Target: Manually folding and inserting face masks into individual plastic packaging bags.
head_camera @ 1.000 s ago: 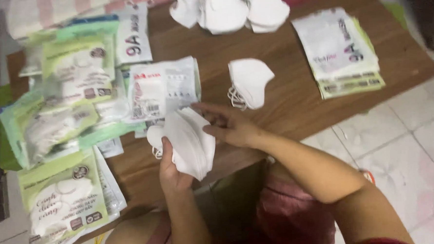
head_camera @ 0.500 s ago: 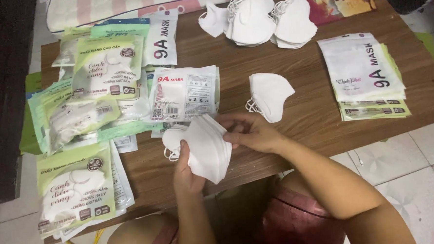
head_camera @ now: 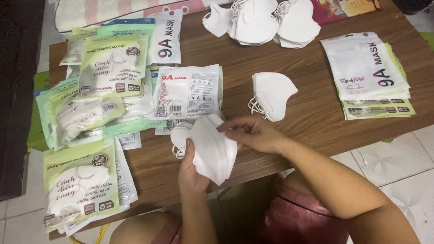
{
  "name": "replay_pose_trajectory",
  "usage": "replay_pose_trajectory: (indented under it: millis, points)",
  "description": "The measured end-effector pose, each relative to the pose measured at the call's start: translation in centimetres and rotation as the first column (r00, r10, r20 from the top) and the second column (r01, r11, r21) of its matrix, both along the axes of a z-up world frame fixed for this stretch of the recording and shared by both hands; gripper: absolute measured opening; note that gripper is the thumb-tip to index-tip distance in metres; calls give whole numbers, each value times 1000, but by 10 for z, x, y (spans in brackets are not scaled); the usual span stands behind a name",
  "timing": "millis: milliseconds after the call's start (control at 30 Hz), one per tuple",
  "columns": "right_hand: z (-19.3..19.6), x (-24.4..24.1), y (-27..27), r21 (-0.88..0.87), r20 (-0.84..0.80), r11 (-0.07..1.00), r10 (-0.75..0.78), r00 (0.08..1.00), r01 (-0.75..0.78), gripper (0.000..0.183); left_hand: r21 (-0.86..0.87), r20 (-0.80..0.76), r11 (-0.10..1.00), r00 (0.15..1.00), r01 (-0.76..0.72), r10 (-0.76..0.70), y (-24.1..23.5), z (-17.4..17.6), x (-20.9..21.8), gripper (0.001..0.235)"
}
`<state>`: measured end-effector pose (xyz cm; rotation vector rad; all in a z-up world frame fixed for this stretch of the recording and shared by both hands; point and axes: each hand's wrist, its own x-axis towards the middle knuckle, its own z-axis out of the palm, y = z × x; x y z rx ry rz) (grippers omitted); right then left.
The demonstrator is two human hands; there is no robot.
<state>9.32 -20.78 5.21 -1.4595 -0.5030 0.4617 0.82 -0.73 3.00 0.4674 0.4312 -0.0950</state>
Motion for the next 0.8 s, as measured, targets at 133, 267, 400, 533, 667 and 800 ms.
replay_pose_trajectory:
  millis: [133, 267, 400, 533, 667, 800]
  points:
    - [-8, 2, 0, 16, -34, 1000, -8, 999, 8, 30, 3, 13, 1000, 1000, 20, -20, 4, -9, 3, 47]
    - [-18, 5, -3, 13, -50, 1000, 16, 999, -15, 38, 18, 23, 999, 999, 27, -27, 7, -21, 5, 47]
    - [-23, 9, -5, 11, -67, 1000, 26, 997, -26, 37, 4, -10, 1000, 1000, 13, -12, 8, -18, 8, 48]
    - [-20, 9, -6, 29, -90, 999, 42, 995, -40, 41, 14, -3, 1000, 1000, 20, -20, 9, -18, 9, 48]
    - [-10, 3, -3, 51, -131, 998, 30, 991, -23, 42, 10, -9, 1000, 1000, -2, 2, 8, -10, 7, 47]
    - [-11, 2, -4, 48, -131, 998, 49, 990, -43, 45, -9, 16, 1000, 1000, 27, -27, 9, -13, 7, 48]
